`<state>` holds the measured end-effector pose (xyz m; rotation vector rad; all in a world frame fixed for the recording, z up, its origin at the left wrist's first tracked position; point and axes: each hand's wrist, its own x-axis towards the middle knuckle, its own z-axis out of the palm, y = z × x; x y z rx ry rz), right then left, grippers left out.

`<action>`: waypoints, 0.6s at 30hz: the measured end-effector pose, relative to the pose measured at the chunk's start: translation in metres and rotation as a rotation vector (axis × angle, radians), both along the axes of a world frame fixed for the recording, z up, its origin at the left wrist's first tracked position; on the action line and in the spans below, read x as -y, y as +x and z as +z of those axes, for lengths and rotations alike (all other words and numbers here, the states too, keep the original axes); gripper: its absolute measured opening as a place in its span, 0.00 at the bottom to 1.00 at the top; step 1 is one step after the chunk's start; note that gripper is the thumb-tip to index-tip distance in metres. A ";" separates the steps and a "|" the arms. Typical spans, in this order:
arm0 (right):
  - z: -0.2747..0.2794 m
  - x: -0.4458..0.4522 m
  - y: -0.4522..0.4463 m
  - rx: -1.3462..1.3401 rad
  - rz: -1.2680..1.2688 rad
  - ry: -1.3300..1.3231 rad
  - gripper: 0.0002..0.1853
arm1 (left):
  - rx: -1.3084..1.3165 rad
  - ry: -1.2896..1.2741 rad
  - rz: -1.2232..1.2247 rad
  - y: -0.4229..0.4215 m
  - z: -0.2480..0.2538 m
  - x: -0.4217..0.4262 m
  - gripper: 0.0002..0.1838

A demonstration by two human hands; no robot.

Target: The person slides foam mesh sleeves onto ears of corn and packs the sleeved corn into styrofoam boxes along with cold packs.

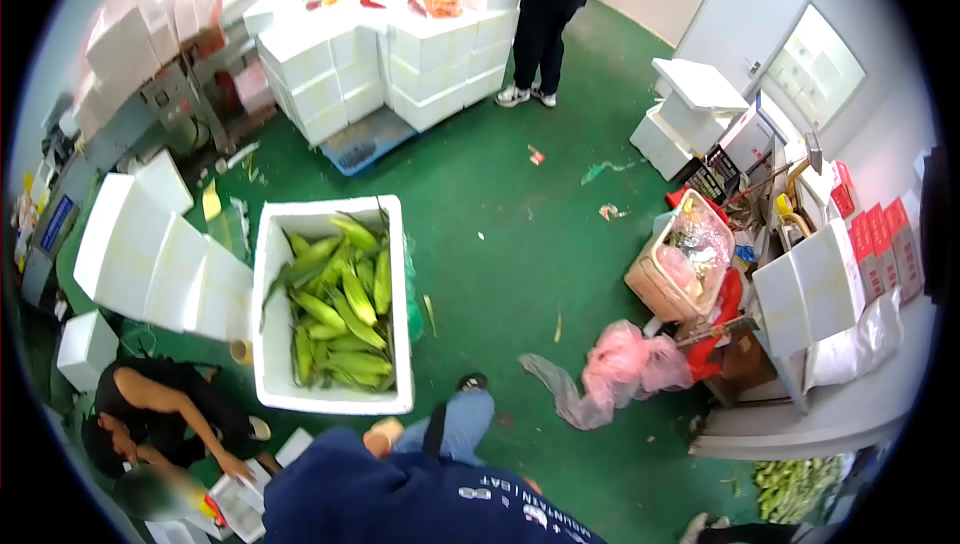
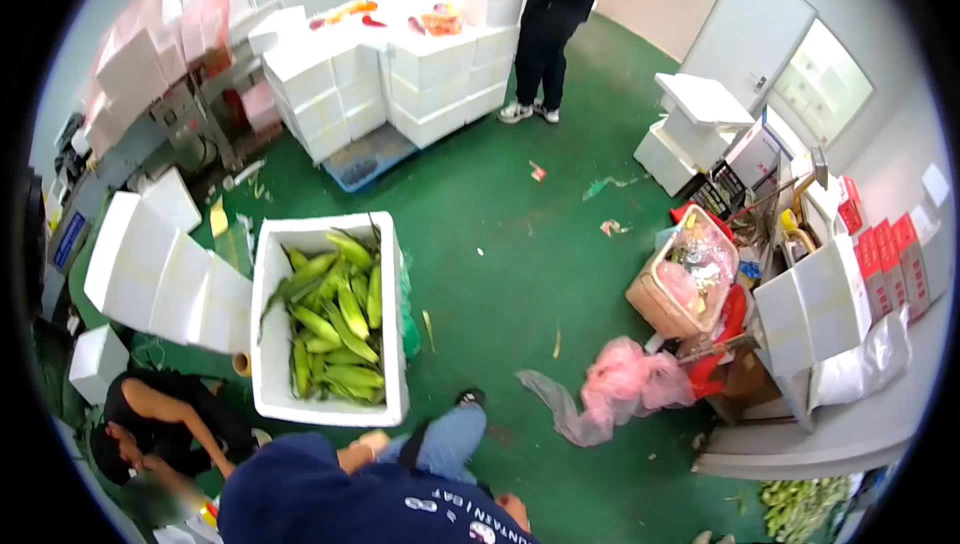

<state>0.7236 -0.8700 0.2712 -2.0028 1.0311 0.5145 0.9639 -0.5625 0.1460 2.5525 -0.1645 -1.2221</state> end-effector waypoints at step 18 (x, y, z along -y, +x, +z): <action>0.021 0.251 0.320 0.228 0.630 -0.011 0.17 | 0.324 -0.198 0.138 0.015 0.068 0.138 0.22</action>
